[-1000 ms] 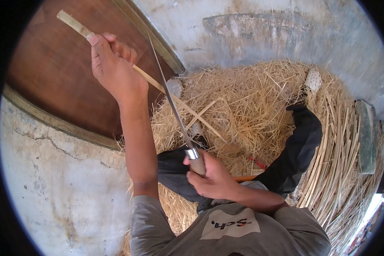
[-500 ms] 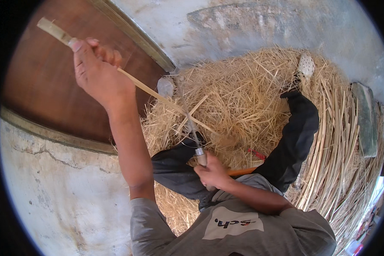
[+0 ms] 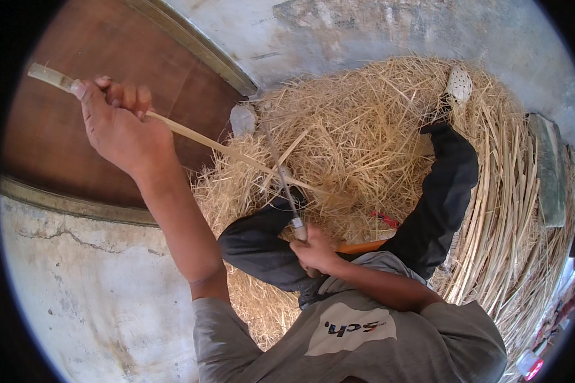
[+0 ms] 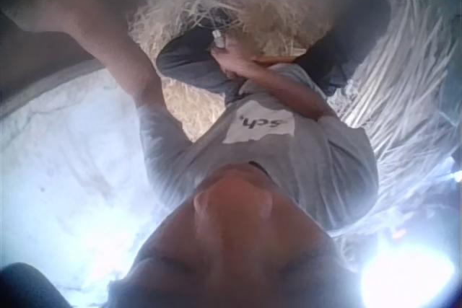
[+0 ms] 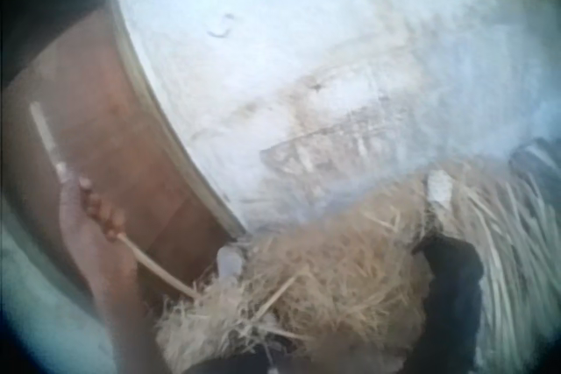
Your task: The person sits on a pile of straw and uses a knife to split long bamboo strips into thinner pieces. They hold the bamboo with one hand and use the knife to carefully shave and separate the material, creating thin slivers.
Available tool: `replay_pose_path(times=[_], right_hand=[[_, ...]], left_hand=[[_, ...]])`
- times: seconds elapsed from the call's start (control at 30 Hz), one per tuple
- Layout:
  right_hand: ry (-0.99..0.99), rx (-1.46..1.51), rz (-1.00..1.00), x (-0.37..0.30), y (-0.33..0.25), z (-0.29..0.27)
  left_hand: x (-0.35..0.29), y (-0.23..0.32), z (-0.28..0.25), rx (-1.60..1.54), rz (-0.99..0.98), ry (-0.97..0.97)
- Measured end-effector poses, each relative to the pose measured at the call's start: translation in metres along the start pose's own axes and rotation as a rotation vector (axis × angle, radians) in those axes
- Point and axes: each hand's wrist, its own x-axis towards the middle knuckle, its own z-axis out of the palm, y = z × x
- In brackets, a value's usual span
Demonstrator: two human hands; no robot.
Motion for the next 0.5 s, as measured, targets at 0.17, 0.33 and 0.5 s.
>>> replay_pose_path(times=[0.17, 0.33, 0.5], right_hand=[[0.008, -0.182, -0.557, -0.010, -0.043, 0.029], [0.136, -0.216, -0.356, 0.015, 0.018, 0.002], [-0.021, -0.092, 0.163, 0.010, 0.010, -0.011]], left_hand=[[0.008, 0.005, -0.011, -0.030, 0.010, 0.022], [0.001, 0.006, -0.009, -0.086, 0.021, -0.050], [-0.001, 0.009, -0.005, -0.005, 0.023, 0.073]])
